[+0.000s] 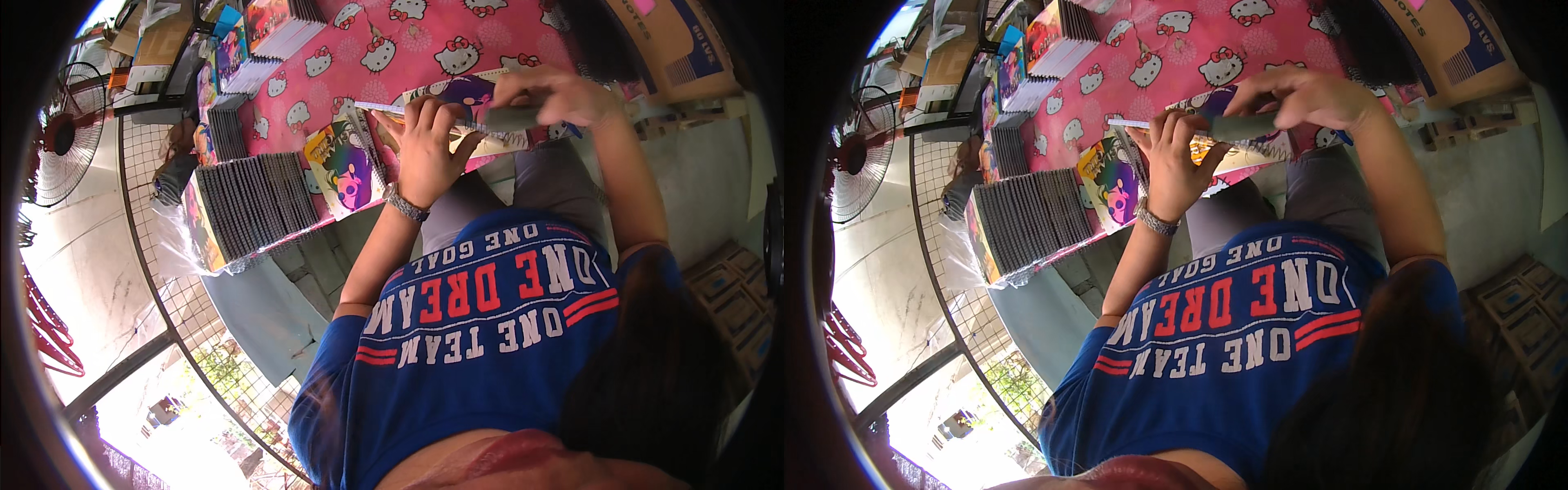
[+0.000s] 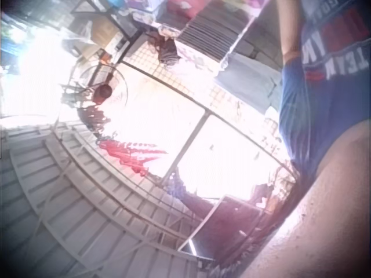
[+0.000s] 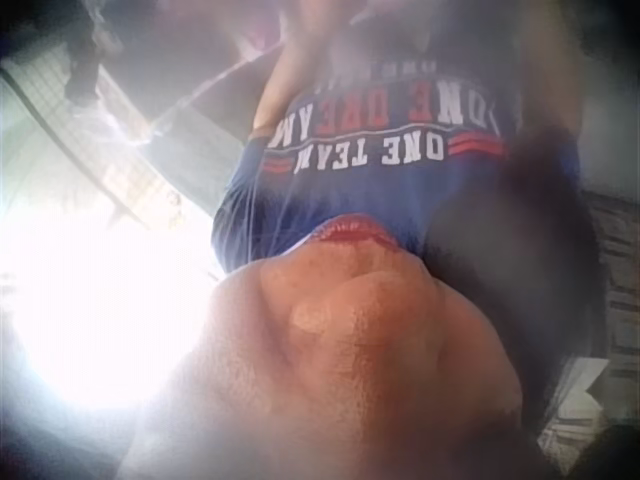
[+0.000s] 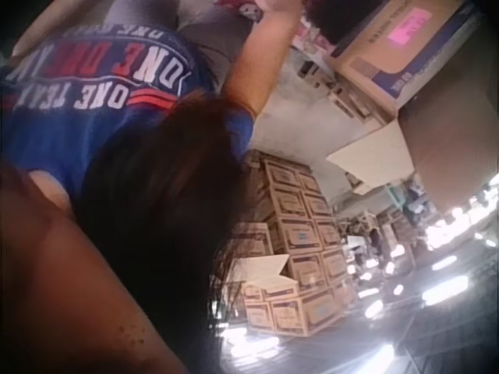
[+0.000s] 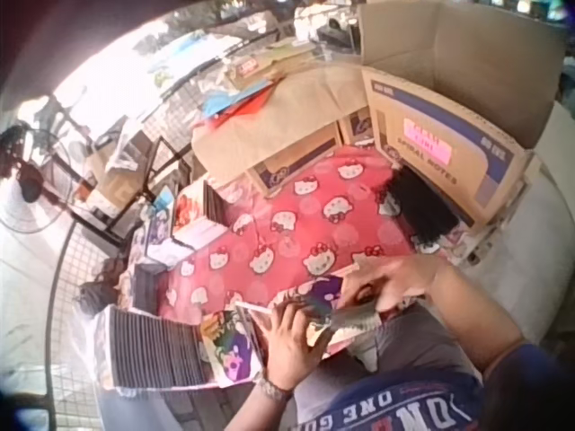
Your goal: The person threads a plastic spiral coil through the pre-punched holes of a notebook, trims the excess coil with pliers, and then stacks the finished notebooks into a large cardboard box.
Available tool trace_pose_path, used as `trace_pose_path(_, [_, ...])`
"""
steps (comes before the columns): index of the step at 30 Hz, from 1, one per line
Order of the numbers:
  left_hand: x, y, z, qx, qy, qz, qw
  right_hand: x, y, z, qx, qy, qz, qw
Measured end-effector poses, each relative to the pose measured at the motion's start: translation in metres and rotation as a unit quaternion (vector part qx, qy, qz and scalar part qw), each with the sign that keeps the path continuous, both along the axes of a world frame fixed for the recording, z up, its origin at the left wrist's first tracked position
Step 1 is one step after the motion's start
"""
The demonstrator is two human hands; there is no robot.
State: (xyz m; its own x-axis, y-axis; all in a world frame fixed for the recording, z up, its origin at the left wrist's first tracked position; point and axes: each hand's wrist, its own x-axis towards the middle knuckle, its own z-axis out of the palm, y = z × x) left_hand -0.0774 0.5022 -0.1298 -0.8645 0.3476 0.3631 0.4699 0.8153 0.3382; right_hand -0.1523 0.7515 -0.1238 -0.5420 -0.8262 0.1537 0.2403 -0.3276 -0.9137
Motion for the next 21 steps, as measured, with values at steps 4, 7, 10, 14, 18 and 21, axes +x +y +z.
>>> trace_pose_path(4, [0.001,-0.001,-0.002,0.012,-0.005,0.005,1.000,-0.007,-0.001,-0.005,0.064,0.037,-0.037,0.997])
trace_pose_path(7, [0.003,0.000,-0.002,0.016,0.001,0.008,1.000,-0.004,0.000,0.007,0.146,0.070,-0.001,0.987])
trace_pose_path(10, [0.004,-0.003,-0.001,0.004,-0.008,0.007,1.000,-0.002,-0.006,-0.007,0.006,-0.017,-0.030,0.999])
trace_pose_path(14, [0.002,-0.007,0.000,0.002,-0.003,0.020,1.000,-0.011,-0.011,0.004,0.190,0.096,0.022,0.977])
trace_pose_path(18, [-0.010,-0.037,0.004,-0.011,0.000,0.041,0.999,-0.002,-0.025,-0.005,-0.128,-0.090,-0.004,0.988])
trace_pose_path(21, [-0.014,-0.040,0.003,0.015,0.003,0.009,1.000,-0.013,-0.032,0.008,0.100,0.099,-0.007,0.990])
